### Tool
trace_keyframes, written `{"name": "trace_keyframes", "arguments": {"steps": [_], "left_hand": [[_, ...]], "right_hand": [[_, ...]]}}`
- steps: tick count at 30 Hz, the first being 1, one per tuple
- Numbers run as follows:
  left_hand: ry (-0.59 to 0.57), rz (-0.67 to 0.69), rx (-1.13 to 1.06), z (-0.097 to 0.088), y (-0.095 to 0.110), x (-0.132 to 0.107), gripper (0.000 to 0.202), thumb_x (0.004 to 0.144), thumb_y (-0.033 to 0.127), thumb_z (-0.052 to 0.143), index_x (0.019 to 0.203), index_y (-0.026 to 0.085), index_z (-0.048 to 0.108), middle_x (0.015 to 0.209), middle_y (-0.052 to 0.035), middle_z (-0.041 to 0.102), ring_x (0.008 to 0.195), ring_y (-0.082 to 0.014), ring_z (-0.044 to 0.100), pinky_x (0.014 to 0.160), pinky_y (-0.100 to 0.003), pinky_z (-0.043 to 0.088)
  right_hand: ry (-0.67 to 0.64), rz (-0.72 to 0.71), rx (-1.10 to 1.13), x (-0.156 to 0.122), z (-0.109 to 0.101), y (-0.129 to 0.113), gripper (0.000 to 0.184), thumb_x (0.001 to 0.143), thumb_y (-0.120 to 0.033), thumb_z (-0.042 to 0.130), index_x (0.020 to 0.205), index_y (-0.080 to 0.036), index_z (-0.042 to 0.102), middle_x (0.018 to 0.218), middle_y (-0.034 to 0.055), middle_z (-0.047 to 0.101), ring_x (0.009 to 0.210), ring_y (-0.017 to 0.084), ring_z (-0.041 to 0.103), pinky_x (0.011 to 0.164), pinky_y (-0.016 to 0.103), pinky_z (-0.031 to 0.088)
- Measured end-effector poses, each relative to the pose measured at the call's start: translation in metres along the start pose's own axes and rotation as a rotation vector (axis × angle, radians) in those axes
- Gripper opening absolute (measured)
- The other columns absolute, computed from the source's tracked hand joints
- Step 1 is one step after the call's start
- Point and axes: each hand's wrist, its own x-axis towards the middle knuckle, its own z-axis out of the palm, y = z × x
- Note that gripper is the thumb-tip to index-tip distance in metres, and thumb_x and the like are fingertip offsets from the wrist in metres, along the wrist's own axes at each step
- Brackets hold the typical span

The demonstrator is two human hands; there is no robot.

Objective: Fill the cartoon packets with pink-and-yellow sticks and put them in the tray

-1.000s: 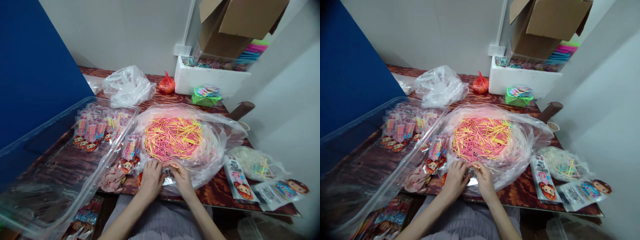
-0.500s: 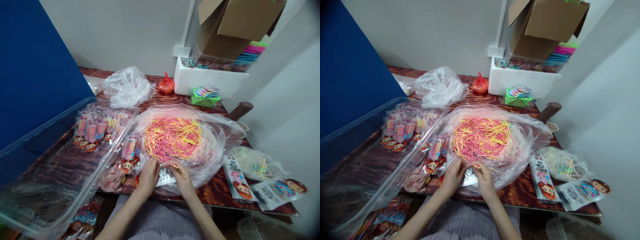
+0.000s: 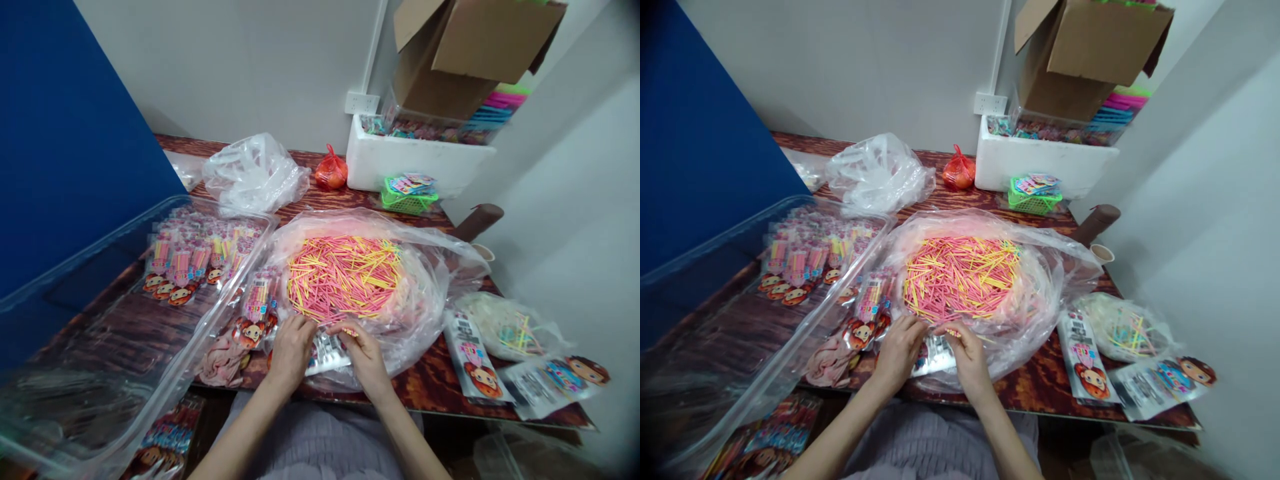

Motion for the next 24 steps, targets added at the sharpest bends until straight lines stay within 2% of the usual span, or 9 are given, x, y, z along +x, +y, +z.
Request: {"name": "trace_keyframes", "arguments": {"steps": [7, 12, 17, 24], "left_hand": [[0.027, -0.020, 0.021, 0.000, -0.002, 0.002, 0.020, 0.095, 0.018, 0.047, 0.091, 0.017, 0.067, 0.084, -0.0074, 0.066, 0.082, -0.0246, 0.059, 0.072, -0.036, 0.045], [0.125, -0.055, -0.168, 0.000, -0.007, 0.002, 0.022, 0.096, 0.019, 0.044, 0.099, 0.017, 0.066, 0.091, -0.0084, 0.070, 0.086, -0.0237, 0.063, 0.076, -0.036, 0.049], [0.224, -0.101, -0.382, -0.013, -0.004, 0.002, 0.022, 0.096, 0.021, 0.046, 0.101, 0.020, 0.067, 0.104, -0.0074, 0.070, 0.097, -0.0203, 0.065, 0.086, -0.033, 0.050], [0.237, -0.151, -0.482, -0.024, -0.002, 0.003, 0.021, 0.095, 0.024, 0.047, 0.099, 0.020, 0.068, 0.102, -0.0070, 0.069, 0.098, -0.0202, 0.064, 0.087, -0.033, 0.049]], "right_hand": [[0.009, 0.002, -0.008, 0.002, -0.002, -0.001, 0.018, 0.093, -0.025, 0.054, 0.096, -0.025, 0.072, 0.094, 0.0018, 0.072, 0.092, 0.019, 0.064, 0.085, 0.028, 0.044], [0.009, 0.004, -0.018, 0.000, -0.002, -0.001, 0.018, 0.093, -0.026, 0.054, 0.092, -0.023, 0.072, 0.093, 0.0025, 0.071, 0.091, 0.019, 0.064, 0.084, 0.028, 0.045], [0.010, 0.012, -0.032, 0.000, -0.003, -0.001, 0.019, 0.093, -0.028, 0.054, 0.093, -0.023, 0.071, 0.092, 0.0035, 0.071, 0.090, 0.020, 0.064, 0.082, 0.030, 0.046], [0.014, 0.014, -0.035, 0.000, -0.002, -0.002, 0.019, 0.093, -0.029, 0.054, 0.092, -0.023, 0.072, 0.093, 0.0038, 0.072, 0.090, 0.021, 0.065, 0.082, 0.030, 0.047]]}}
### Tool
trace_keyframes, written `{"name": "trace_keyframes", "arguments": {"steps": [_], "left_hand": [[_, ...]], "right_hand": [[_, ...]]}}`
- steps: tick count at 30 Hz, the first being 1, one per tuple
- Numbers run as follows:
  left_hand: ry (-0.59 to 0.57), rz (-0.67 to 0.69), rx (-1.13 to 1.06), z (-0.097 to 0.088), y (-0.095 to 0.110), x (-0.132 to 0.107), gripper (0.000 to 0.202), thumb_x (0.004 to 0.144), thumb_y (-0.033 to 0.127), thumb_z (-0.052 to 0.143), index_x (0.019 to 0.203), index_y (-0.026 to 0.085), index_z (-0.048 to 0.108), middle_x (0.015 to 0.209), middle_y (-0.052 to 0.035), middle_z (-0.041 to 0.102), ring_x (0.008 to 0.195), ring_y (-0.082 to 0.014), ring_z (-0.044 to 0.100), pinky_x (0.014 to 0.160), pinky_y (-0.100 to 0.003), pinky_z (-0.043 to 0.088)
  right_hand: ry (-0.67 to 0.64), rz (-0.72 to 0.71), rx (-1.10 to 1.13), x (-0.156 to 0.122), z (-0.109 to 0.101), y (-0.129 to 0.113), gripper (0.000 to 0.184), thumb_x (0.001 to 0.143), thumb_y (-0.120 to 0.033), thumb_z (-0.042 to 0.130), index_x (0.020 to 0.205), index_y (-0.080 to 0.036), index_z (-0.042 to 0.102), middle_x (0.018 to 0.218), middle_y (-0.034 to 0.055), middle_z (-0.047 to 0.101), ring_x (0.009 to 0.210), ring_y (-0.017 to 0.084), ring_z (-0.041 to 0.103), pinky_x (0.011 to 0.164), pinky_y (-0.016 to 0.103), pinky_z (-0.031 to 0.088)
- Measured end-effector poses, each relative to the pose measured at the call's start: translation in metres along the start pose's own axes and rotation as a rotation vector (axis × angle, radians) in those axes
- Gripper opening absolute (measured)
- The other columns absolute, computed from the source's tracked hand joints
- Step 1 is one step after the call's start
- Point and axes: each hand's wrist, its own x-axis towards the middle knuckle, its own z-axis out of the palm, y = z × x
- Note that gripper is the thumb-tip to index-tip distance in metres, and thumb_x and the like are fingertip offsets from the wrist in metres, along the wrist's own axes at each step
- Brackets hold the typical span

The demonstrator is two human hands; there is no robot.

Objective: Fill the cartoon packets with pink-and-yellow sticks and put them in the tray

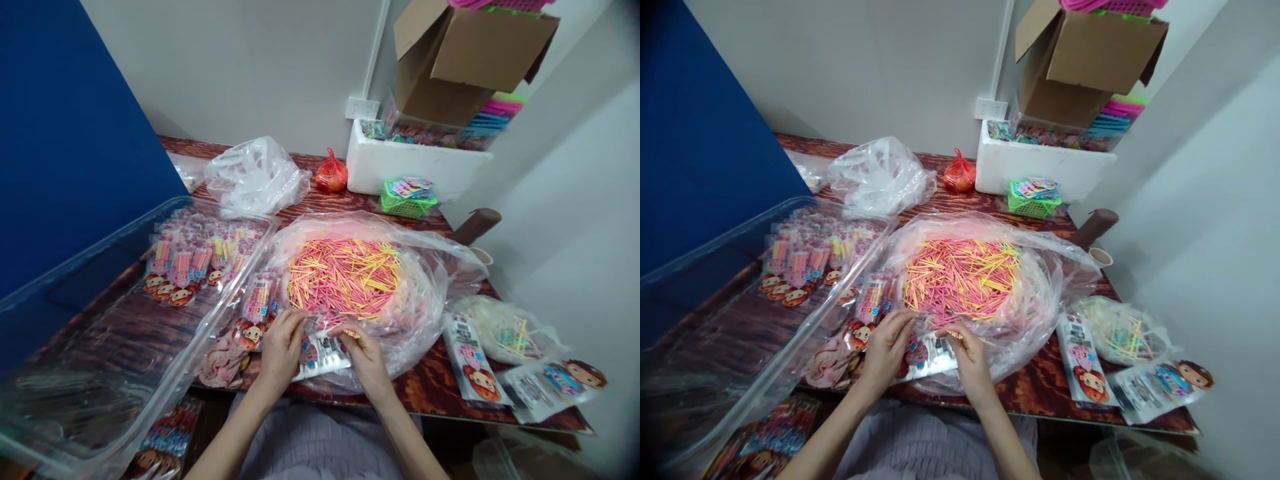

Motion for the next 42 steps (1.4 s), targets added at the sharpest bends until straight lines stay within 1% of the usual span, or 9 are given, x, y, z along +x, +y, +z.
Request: {"name": "trace_keyframes", "arguments": {"steps": [6, 10, 14, 20, 24, 29, 33, 39, 42], "left_hand": [[-0.015, -0.028, -0.062, -0.003, 0.005, -0.004, 0.020, 0.095, 0.025, 0.049, 0.098, 0.020, 0.068, 0.100, -0.0065, 0.069, 0.096, -0.0192, 0.063, 0.087, -0.031, 0.047], [-0.069, -0.062, -0.130, 0.001, 0.011, -0.007, 0.020, 0.094, 0.028, 0.051, 0.094, 0.020, 0.069, 0.095, -0.0054, 0.069, 0.092, -0.0189, 0.063, 0.082, -0.029, 0.047], [-0.123, -0.147, -0.273, 0.007, 0.014, -0.005, 0.022, 0.092, 0.032, 0.053, 0.086, 0.019, 0.070, 0.085, -0.0041, 0.069, 0.082, -0.0181, 0.063, 0.074, -0.027, 0.047], [-0.143, -0.293, -0.447, 0.010, 0.011, -0.004, 0.025, 0.088, 0.036, 0.056, 0.081, 0.017, 0.070, 0.078, -0.0033, 0.068, 0.073, -0.0165, 0.059, 0.067, -0.025, 0.047], [-0.125, -0.259, -0.466, 0.009, 0.009, -0.006, 0.023, 0.087, 0.035, 0.057, 0.083, 0.017, 0.071, 0.084, -0.0047, 0.070, 0.080, -0.0181, 0.062, 0.074, -0.027, 0.049], [-0.064, -0.238, -0.542, 0.006, 0.015, -0.005, 0.020, 0.088, 0.032, 0.058, 0.091, 0.019, 0.073, 0.095, -0.0062, 0.072, 0.090, -0.0193, 0.066, 0.083, -0.029, 0.051], [-0.021, -0.252, -0.580, 0.001, 0.020, -0.004, 0.019, 0.088, 0.032, 0.060, 0.091, 0.019, 0.073, 0.095, -0.0062, 0.072, 0.090, -0.0194, 0.067, 0.083, -0.030, 0.052], [-0.330, -0.304, -0.682, -0.011, 0.016, -0.004, 0.042, 0.078, 0.032, 0.071, 0.118, 0.022, 0.065, 0.110, -0.0071, 0.070, 0.102, -0.0224, 0.064, 0.086, -0.033, 0.052], [-0.481, -0.347, -0.654, -0.016, 0.015, -0.005, 0.032, 0.078, 0.034, 0.070, 0.105, 0.019, 0.072, 0.097, -0.0052, 0.073, 0.091, -0.0220, 0.066, 0.080, -0.033, 0.053]], "right_hand": [[0.046, 0.042, 0.066, 0.005, -0.004, 0.001, 0.017, 0.091, -0.031, 0.057, 0.089, -0.022, 0.071, 0.090, 0.0038, 0.072, 0.089, 0.020, 0.064, 0.083, 0.031, 0.047], [0.213, 0.045, 0.444, 0.033, -0.007, -0.014, 0.010, 0.088, -0.033, 0.062, 0.090, -0.024, 0.067, 0.086, 0.0018, 0.072, 0.090, 0.020, 0.066, 0.091, 0.038, 0.047], [0.143, 0.051, 0.652, 0.058, 0.001, -0.037, 0.017, 0.082, -0.040, 0.068, 0.088, -0.025, 0.064, 0.090, 0.0026, 0.073, 0.095, 0.023, 0.068, 0.095, 0.045, 0.048], [0.005, 0.217, 0.620, 0.045, 0.013, -0.034, 0.022, 0.083, -0.043, 0.066, 0.088, -0.022, 0.066, 0.089, 0.0067, 0.075, 0.096, 0.026, 0.068, 0.090, 0.046, 0.051], [-0.068, 0.290, 0.425, 0.030, 0.013, -0.034, 0.026, 0.083, -0.044, 0.066, 0.096, -0.021, 0.067, 0.109, 0.0090, 0.072, 0.107, 0.026, 0.064, 0.095, 0.044, 0.048], [0.006, 0.191, 0.202, 0.020, 0.015, -0.041, 0.042, 0.086, -0.040, 0.063, 0.125, -0.029, 0.051, 0.133, 0.0069, 0.057, 0.121, 0.022, 0.054, 0.101, 0.039, 0.043], [0.041, 0.034, -0.057, 0.013, 0.019, -0.042, 0.018, 0.089, -0.031, 0.059, 0.106, -0.025, 0.059, 0.107, 0.0054, 0.064, 0.098, 0.020, 0.060, 0.085, 0.031, 0.048], [-0.001, -0.126, -0.141, 0.008, 0.020, -0.050, 0.013, 0.092, -0.021, 0.052, 0.086, -0.023, 0.064, 0.088, 0.0028, 0.063, 0.087, 0.019, 0.059, 0.078, 0.030, 0.045], [-0.083, -0.083, -0.046, 0.012, 0.016, -0.053, 0.012, 0.091, -0.026, 0.055, 0.095, -0.024, 0.066, 0.095, 0.0040, 0.066, 0.090, 0.020, 0.061, 0.081, 0.031, 0.047]]}}
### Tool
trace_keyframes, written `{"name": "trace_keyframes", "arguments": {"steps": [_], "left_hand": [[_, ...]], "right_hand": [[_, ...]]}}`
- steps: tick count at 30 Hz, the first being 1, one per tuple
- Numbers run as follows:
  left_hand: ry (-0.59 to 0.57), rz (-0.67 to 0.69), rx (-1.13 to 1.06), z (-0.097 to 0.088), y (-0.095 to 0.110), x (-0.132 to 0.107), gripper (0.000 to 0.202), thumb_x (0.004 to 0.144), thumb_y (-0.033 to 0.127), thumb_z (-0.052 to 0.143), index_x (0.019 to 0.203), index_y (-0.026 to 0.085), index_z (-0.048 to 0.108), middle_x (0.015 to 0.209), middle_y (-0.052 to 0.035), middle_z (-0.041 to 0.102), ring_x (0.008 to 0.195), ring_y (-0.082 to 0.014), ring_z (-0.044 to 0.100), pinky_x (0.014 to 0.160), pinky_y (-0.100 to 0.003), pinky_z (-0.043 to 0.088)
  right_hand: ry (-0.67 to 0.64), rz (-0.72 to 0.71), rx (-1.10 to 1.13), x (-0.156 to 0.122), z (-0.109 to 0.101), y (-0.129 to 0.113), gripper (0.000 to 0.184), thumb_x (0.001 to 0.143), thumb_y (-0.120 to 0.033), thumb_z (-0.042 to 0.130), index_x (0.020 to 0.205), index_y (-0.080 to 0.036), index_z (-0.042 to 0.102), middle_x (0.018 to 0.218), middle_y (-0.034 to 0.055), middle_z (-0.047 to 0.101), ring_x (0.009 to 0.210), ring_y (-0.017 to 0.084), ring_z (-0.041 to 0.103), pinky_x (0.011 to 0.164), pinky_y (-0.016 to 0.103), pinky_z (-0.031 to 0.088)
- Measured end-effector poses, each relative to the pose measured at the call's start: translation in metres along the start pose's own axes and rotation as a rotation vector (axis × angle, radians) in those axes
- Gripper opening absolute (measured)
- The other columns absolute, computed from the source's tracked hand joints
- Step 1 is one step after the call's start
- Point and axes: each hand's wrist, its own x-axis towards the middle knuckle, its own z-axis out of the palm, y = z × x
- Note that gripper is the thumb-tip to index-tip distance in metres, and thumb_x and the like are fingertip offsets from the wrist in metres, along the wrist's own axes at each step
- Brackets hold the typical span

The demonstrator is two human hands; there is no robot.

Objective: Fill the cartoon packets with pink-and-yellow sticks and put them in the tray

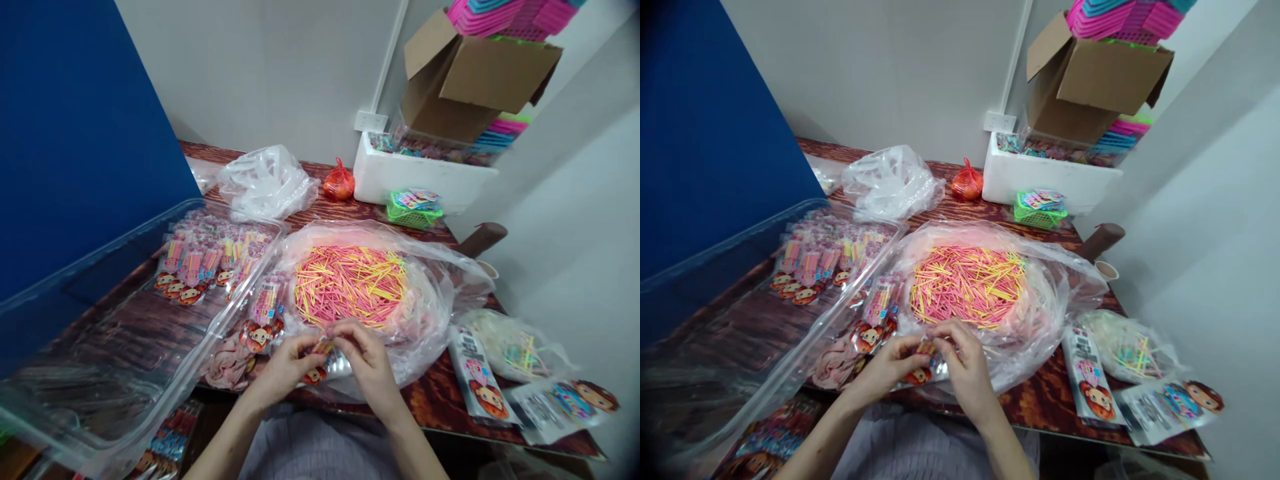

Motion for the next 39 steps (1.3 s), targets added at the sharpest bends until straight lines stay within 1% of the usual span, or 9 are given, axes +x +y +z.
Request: {"name": "trace_keyframes", "arguments": {"steps": [3, 6, 9, 12, 15, 17, 23, 29, 39], "left_hand": [[0.107, -0.060, -0.020, -0.008, 0.003, -0.004, 0.028, 0.078, 0.037, 0.067, 0.098, 0.018, 0.074, 0.088, -0.0035, 0.073, 0.077, -0.0195, 0.065, 0.071, -0.030, 0.052], [0.274, -0.024, -0.009, -0.028, 0.004, -0.007, 0.031, 0.078, 0.039, 0.067, 0.100, 0.018, 0.072, 0.092, -0.0041, 0.073, 0.079, -0.0199, 0.066, 0.069, -0.029, 0.053], [0.454, 0.081, 0.136, -0.056, 0.002, -0.003, 0.034, 0.082, 0.038, 0.063, 0.109, 0.018, 0.068, 0.101, -0.0053, 0.072, 0.088, -0.0218, 0.066, 0.076, -0.032, 0.053], [0.637, 0.141, 0.431, -0.078, -0.004, 0.008, 0.036, 0.087, 0.036, 0.055, 0.118, 0.019, 0.063, 0.111, -0.0071, 0.069, 0.101, -0.0250, 0.064, 0.090, -0.038, 0.050], [0.753, 0.115, 0.777, -0.086, -0.013, 0.019, 0.044, 0.089, 0.031, 0.051, 0.131, 0.017, 0.053, 0.121, -0.0134, 0.065, 0.113, -0.0310, 0.060, 0.096, -0.046, 0.046], [0.771, 0.089, 0.963, -0.086, -0.018, 0.022, 0.051, 0.090, 0.031, 0.051, 0.138, 0.015, 0.046, 0.124, -0.0177, 0.063, 0.114, -0.0351, 0.059, 0.095, -0.050, 0.047], [0.795, 0.186, 1.173, -0.085, -0.027, 0.019, 0.062, 0.092, 0.036, 0.051, 0.146, 0.012, 0.031, 0.136, -0.0221, 0.053, 0.126, -0.0377, 0.051, 0.100, -0.053, 0.045], [0.765, 0.261, 1.221, -0.074, -0.027, 0.009, 0.060, 0.094, 0.038, 0.047, 0.147, 0.015, 0.031, 0.143, -0.0194, 0.047, 0.133, -0.0362, 0.043, 0.104, -0.054, 0.042], [0.744, 0.336, 1.183, -0.049, -0.009, -0.011, 0.049, 0.095, 0.027, 0.045, 0.143, 0.026, 0.039, 0.152, -0.0125, 0.036, 0.139, -0.0321, 0.035, 0.108, -0.055, 0.037]], "right_hand": [[0.074, 0.109, 0.110, 0.011, -0.015, 0.010, 0.023, 0.091, -0.037, 0.056, 0.109, -0.024, 0.063, 0.098, 0.0048, 0.068, 0.080, 0.019, 0.063, 0.074, 0.032, 0.050], [0.258, 0.145, -0.017, 0.024, -0.039, 0.033, 0.023, 0.091, -0.041, 0.053, 0.098, -0.021, 0.063, 0.088, 0.0047, 0.067, 0.078, 0.021, 0.063, 0.072, 0.033, 0.050], [0.293, 0.087, -0.382, 0.035, -0.060, 0.057, 0.020, 0.092, -0.032, 0.048, 0.092, -0.019, 0.064, 0.088, 0.0072, 0.067, 0.086, 0.024, 0.061, 0.078, 0.037, 0.047], [0.260, 0.046, -0.902, 0.048, -0.068, 0.073, 0.023, 0.092, -0.018, 0.044, 0.101, -0.015, 0.065, 0.100, 0.0136, 0.067, 0.100, 0.028, 0.057, 0.087, 0.040, 0.042], [0.109, 0.129, -1.345, 0.064, -0.065, 0.076, 0.027, 0.091, -0.011, 0.041, 0.106, -0.010, 0.064, 0.106, 0.0186, 0.065, 0.104, 0.031, 0.055, 0.086, 0.042, 0.039], [-0.002, 0.165, -1.472, 0.073, -0.061, 0.075, 0.028, 0.090, -0.008, 0.040, 0.104, -0.009, 0.065, 0.105, 0.0201, 0.065, 0.102, 0.032, 0.055, 0.084, 0.043, 0.039], [-0.136, 0.174, -1.484, 0.083, -0.054, 0.070, 0.028, 0.087, -0.004, 0.043, 0.100, -0.009, 0.067, 0.104, 0.0203, 0.066, 0.099, 0.031, 0.058, 0.082, 0.039, 0.038], [-0.141, 0.245, -1.437, 0.091, -0.063, 0.073, 0.029, 0.087, -0.004, 0.041, 0.101, -0.005, 0.067, 0.106, 0.0239, 0.066, 0.103, 0.031, 0.059, 0.083, 0.037, 0.038], [-0.103, 0.305, -1.125, 0.101, -0.096, 0.090, 0.014, 0.092, -0.023, 0.044, 0.090, -0.018, 0.057, 0.089, 0.0064, 0.069, 0.079, 0.018, 0.061, 0.067, 0.025, 0.035]]}}
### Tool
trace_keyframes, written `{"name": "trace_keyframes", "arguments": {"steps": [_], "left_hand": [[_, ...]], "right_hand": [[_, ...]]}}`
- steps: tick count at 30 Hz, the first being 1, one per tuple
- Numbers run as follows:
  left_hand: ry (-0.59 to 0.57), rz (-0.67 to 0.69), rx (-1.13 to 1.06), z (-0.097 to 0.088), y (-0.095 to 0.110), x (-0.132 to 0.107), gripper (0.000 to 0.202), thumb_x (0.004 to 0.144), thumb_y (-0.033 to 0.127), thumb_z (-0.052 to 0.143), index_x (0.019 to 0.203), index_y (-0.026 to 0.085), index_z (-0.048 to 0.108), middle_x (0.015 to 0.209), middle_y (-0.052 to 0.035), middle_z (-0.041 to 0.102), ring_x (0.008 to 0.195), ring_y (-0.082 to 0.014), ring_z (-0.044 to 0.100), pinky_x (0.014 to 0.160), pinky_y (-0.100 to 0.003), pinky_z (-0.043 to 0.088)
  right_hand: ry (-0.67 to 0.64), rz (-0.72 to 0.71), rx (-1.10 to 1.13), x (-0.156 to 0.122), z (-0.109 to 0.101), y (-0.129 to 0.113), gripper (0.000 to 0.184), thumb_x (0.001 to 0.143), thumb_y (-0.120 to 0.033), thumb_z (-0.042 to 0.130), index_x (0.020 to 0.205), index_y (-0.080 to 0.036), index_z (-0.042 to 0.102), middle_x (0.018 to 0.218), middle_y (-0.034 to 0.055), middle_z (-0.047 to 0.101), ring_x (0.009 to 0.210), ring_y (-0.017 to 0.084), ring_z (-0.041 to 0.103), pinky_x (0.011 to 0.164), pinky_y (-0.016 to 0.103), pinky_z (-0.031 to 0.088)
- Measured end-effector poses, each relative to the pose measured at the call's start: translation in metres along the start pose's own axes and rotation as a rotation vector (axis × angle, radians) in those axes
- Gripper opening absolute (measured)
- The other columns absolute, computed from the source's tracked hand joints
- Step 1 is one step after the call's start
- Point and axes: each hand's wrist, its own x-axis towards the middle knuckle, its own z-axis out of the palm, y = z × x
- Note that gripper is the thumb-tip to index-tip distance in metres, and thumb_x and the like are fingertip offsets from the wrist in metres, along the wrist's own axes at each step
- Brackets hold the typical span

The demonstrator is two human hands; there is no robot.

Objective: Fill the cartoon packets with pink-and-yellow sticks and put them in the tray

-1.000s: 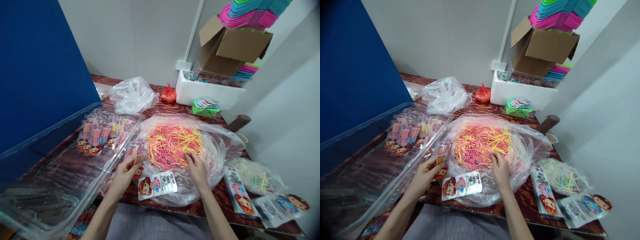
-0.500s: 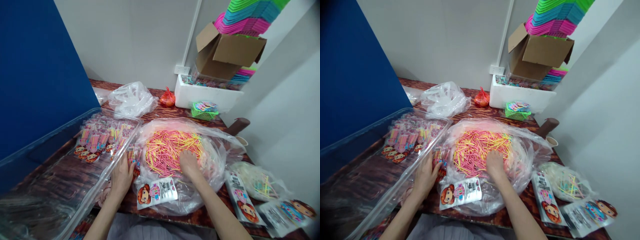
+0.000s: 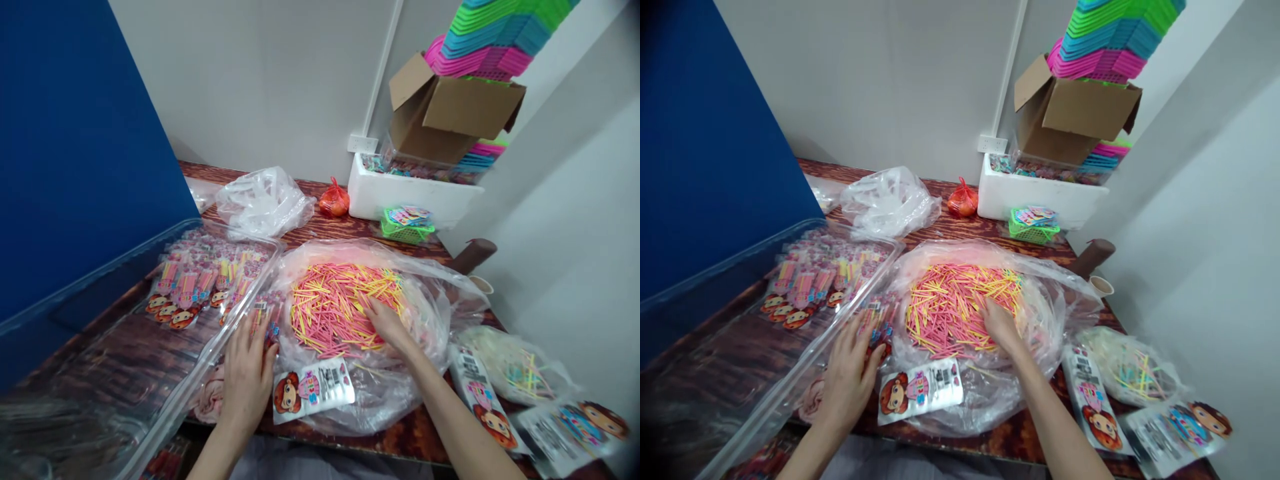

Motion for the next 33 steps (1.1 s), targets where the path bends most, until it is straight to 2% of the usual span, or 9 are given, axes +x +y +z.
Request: {"name": "trace_keyframes", "arguments": {"steps": [6, 11, 15, 21, 25, 30, 33], "left_hand": [[-0.069, 0.101, -0.113, 0.010, 0.017, -0.006, 0.039, 0.095, 0.024, 0.046, 0.134, 0.022, 0.048, 0.152, -0.0128, 0.037, 0.141, -0.0301, 0.032, 0.110, -0.054, 0.037], [-0.097, 0.105, -0.144, 0.021, 0.015, -0.015, 0.034, 0.094, 0.023, 0.047, 0.127, 0.021, 0.054, 0.148, -0.0141, 0.041, 0.137, -0.0307, 0.039, 0.105, -0.054, 0.042], [-0.091, 0.122, -0.148, 0.023, 0.015, -0.018, 0.035, 0.092, 0.021, 0.049, 0.127, 0.021, 0.056, 0.144, -0.0143, 0.046, 0.133, -0.0314, 0.043, 0.104, -0.055, 0.043], [-0.113, 0.119, -0.164, 0.023, 0.020, -0.018, 0.038, 0.092, 0.019, 0.050, 0.129, 0.022, 0.054, 0.145, -0.0127, 0.046, 0.133, -0.0299, 0.042, 0.105, -0.053, 0.042], [-0.121, 0.134, -0.139, 0.024, 0.019, -0.020, 0.038, 0.091, 0.019, 0.051, 0.129, 0.021, 0.055, 0.145, -0.0132, 0.046, 0.133, -0.0307, 0.042, 0.106, -0.054, 0.041], [-0.141, 0.129, -0.140, 0.022, 0.020, -0.021, 0.036, 0.092, 0.020, 0.050, 0.127, 0.021, 0.056, 0.143, -0.0142, 0.048, 0.134, -0.0321, 0.041, 0.107, -0.057, 0.039], [-0.164, 0.092, -0.227, 0.018, 0.029, -0.019, 0.036, 0.094, 0.022, 0.048, 0.130, 0.023, 0.053, 0.142, -0.0129, 0.050, 0.134, -0.0297, 0.042, 0.108, -0.056, 0.039]], "right_hand": [[0.050, -0.047, 0.173, 0.004, 0.002, -0.005, 0.007, 0.087, -0.023, 0.046, 0.082, -0.021, 0.050, 0.083, 0.0018, 0.064, 0.073, 0.017, 0.058, 0.063, 0.024, 0.035], [0.062, -0.053, 0.261, 0.004, 0.000, -0.002, 0.009, 0.089, -0.027, 0.042, 0.084, -0.021, 0.048, 0.077, 0.0013, 0.062, 0.068, 0.017, 0.057, 0.062, 0.025, 0.035], [0.058, -0.079, 0.296, 0.005, -0.006, 0.001, 0.016, 0.090, -0.027, 0.041, 0.076, -0.022, 0.047, 0.073, 0.0005, 0.061, 0.066, 0.016, 0.056, 0.061, 0.025, 0.033], [0.067, -0.070, 0.294, 0.005, -0.006, 0.002, 0.018, 0.087, -0.023, 0.049, 0.069, -0.022, 0.046, 0.064, -0.0016, 0.053, 0.060, 0.015, 0.046, 0.058, 0.026, 0.025], [0.056, -0.062, 0.340, 0.003, -0.002, 0.000, 0.018, 0.085, -0.021, 0.050, 0.068, -0.022, 0.044, 0.065, -0.0021, 0.053, 0.060, 0.014, 0.045, 0.059, 0.025, 0.026], [0.056, -0.047, 0.439, -0.009, -0.004, -0.008, 0.018, 0.086, -0.020, 0.048, 0.069, -0.022, 0.043, 0.064, -0.0023, 0.052, 0.060, 0.014, 0.046, 0.059, 0.025, 0.030], [-0.017, -0.073, 0.537, -0.031, -0.001, -0.025, 0.017, 0.089, -0.026, 0.046, 0.073, -0.022, 0.047, 0.060, -0.0034, 0.053, 0.056, 0.014, 0.049, 0.055, 0.024, 0.034]]}}
